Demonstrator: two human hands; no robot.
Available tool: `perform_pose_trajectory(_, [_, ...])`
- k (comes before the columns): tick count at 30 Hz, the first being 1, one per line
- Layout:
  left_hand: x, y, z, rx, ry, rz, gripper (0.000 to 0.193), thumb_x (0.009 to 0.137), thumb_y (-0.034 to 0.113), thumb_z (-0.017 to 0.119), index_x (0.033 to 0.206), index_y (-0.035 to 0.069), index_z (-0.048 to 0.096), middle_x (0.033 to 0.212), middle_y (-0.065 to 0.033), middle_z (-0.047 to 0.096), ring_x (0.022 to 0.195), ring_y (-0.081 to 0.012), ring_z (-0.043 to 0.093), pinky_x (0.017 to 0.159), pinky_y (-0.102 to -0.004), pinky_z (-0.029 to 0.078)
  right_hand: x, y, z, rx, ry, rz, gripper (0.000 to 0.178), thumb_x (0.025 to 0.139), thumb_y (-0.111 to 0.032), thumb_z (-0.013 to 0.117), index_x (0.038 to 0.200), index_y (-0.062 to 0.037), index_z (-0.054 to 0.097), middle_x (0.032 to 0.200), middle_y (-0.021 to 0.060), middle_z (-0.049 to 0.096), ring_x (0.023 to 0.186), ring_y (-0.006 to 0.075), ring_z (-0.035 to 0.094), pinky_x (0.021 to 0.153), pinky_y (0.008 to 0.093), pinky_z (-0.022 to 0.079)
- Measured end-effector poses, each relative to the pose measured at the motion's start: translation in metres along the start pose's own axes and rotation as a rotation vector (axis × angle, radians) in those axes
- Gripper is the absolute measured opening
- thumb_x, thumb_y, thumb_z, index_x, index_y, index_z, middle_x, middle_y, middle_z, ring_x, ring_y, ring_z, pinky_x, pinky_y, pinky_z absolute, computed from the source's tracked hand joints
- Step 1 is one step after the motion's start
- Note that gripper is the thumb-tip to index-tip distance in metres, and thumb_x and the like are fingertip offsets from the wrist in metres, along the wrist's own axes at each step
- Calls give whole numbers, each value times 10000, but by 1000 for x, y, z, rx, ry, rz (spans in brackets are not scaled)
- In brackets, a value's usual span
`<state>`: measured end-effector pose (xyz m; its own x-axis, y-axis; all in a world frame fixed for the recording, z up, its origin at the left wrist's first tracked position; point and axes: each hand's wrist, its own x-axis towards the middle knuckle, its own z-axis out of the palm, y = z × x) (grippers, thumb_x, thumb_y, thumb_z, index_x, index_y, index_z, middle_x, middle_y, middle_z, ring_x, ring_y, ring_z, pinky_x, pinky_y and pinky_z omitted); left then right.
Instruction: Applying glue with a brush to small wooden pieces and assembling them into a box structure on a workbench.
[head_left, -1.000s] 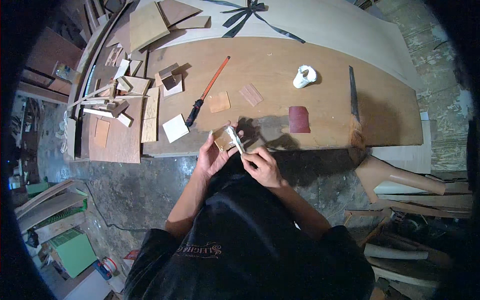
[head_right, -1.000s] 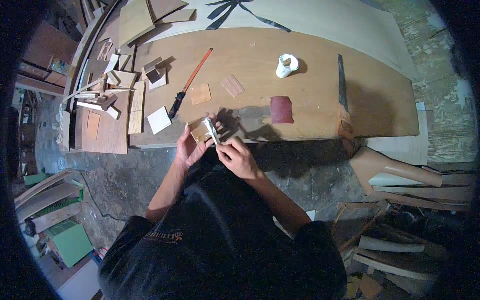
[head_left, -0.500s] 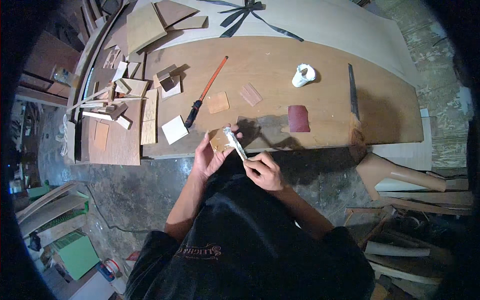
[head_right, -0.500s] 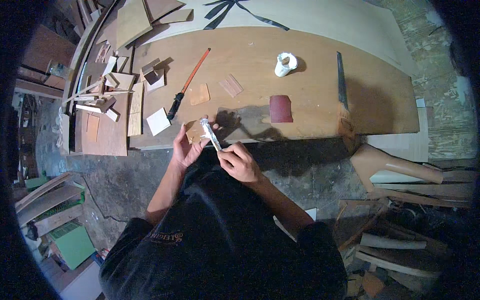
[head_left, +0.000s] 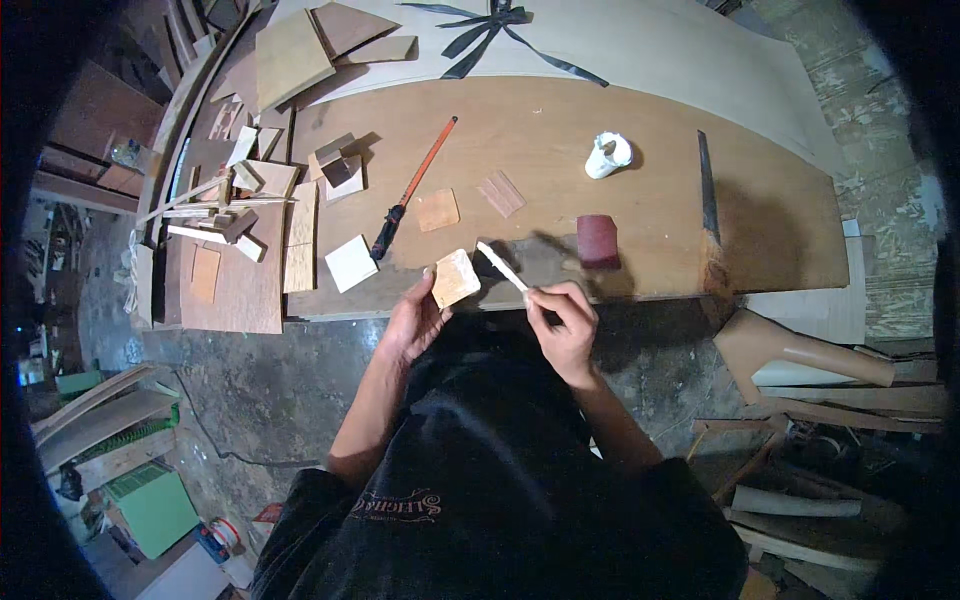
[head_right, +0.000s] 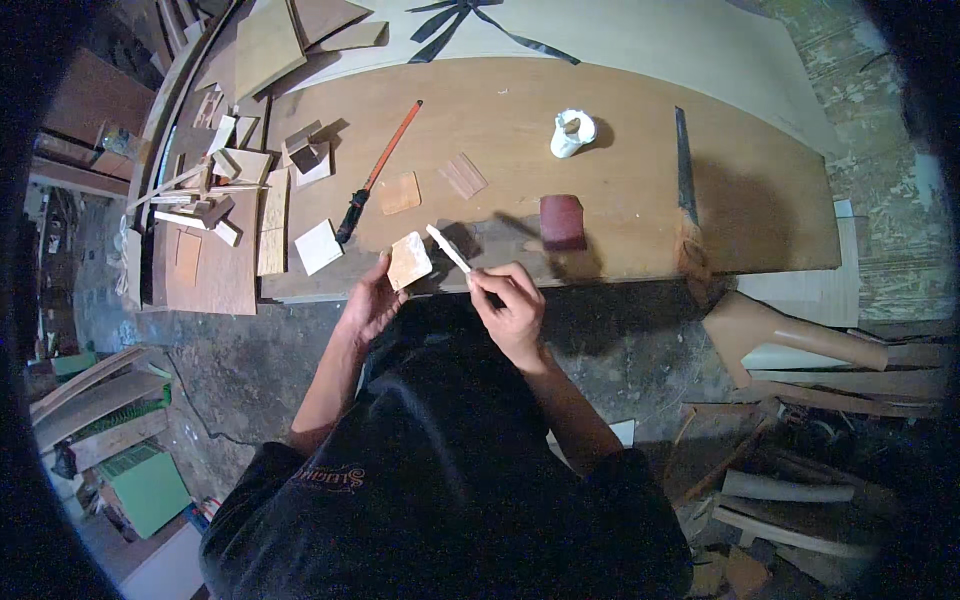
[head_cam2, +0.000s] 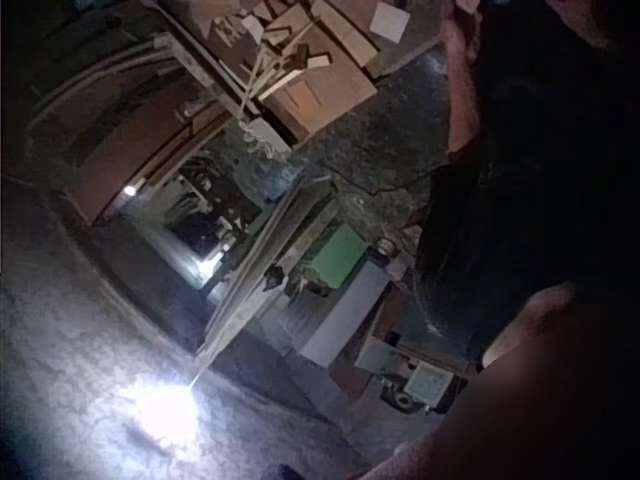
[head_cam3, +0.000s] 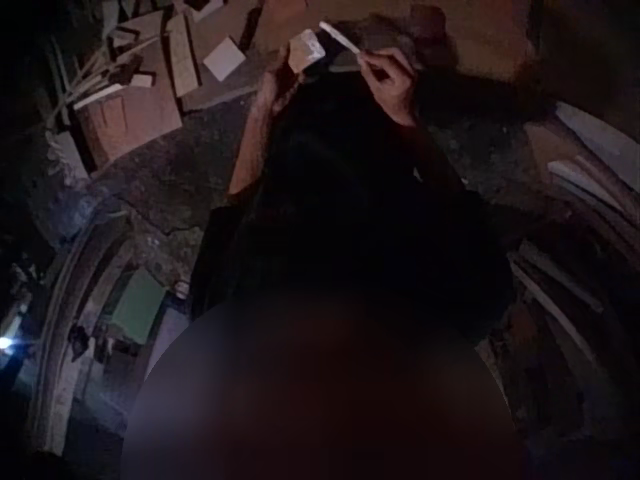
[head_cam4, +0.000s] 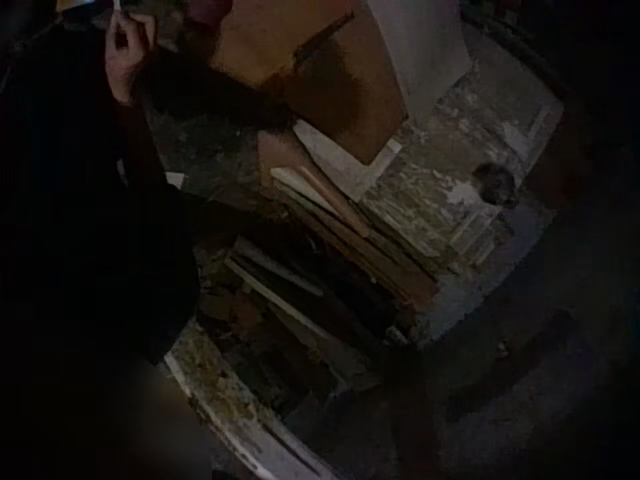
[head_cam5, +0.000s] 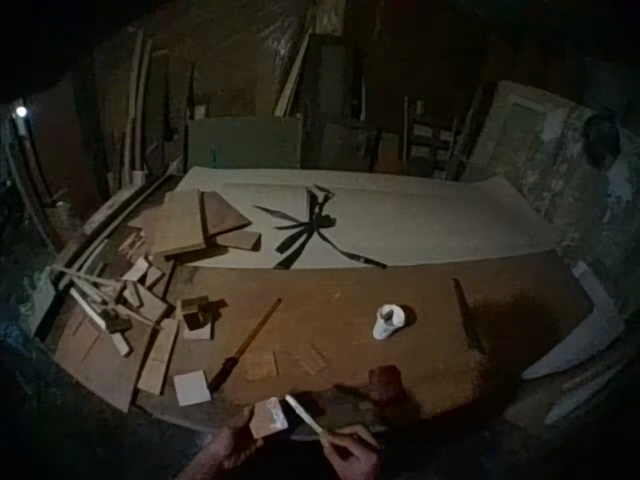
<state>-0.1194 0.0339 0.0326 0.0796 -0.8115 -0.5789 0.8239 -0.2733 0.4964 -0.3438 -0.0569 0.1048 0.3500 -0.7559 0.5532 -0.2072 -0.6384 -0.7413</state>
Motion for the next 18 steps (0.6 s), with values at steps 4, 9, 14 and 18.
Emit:
perform_pose_trajectory(4, [1,-1,4,-31,48,38,360,1049,331,487,1279,64,562,1166,-52,670,958,-134,661,715,-261,566,-10,8,9,-4,-168,-86,205,768,24,781,957,-22,715,888,78,610,760,219,637,648,319,532])
perform_pose_trajectory(9, [3,4,-3,-17,45,86,348,1042,309,505,1251,41,580,1133,-58,684,926,-142,672,705,-257,570,-19,14,5,-18,-296,-167,202,787,3,774,979,-20,712,913,77,608,797,228,639,675,324,537])
perform_pose_trajectory(14, [3,6,4,-36,224,118,318,1024,321,553,1137,40,651,972,-44,705,778,-136,663,638,-260,523,-14,13,-5,29,-135,68,181,778,21,777,941,-29,717,892,91,655,745,223,665,654,333,541])
perform_pose_trajectory(18, [22,7,-28,395,309,307,346,975,334,654,803,36,683,693,22,600,608,-74,512,544,-253,392,0,42,-14,-48,57,116,160,774,53,761,902,-19,700,834,82,655,730,203,624,671,304,492])
